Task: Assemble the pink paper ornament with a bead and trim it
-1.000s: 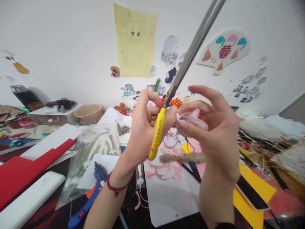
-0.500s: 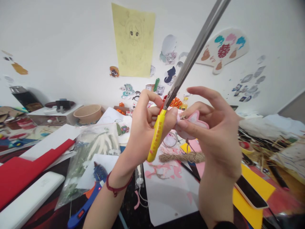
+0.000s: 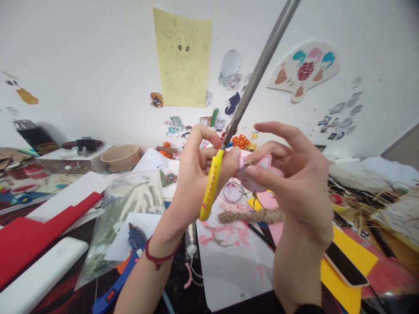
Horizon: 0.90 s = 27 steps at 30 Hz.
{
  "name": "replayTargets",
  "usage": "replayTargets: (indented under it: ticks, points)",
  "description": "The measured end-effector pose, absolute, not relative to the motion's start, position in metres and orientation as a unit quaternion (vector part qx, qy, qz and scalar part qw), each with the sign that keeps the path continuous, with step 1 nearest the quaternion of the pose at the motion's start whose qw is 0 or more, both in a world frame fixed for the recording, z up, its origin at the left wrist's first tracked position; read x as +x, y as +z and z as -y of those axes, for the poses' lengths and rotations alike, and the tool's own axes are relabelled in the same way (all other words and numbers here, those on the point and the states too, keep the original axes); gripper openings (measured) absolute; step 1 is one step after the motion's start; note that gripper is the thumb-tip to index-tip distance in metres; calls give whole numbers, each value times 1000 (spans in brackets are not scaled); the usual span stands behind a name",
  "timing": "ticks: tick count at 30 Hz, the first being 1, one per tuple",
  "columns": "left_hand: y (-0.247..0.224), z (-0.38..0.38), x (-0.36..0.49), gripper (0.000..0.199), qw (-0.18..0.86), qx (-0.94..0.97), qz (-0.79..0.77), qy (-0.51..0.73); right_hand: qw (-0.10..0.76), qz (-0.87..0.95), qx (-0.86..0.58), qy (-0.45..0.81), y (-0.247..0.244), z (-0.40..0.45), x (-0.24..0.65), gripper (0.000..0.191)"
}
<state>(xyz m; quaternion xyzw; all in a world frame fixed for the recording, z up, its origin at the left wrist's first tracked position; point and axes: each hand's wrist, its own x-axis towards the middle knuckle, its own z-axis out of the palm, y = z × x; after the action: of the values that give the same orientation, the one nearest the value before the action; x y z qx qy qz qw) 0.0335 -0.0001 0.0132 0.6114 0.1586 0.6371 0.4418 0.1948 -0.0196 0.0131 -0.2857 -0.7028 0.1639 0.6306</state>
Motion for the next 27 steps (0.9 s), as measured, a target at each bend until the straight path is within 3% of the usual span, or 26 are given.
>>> replayTargets:
  ticks: [27]
  points:
    - [8,-3,34,32,427,615,-161,643,641,695,-291,143,14,21,190,45]
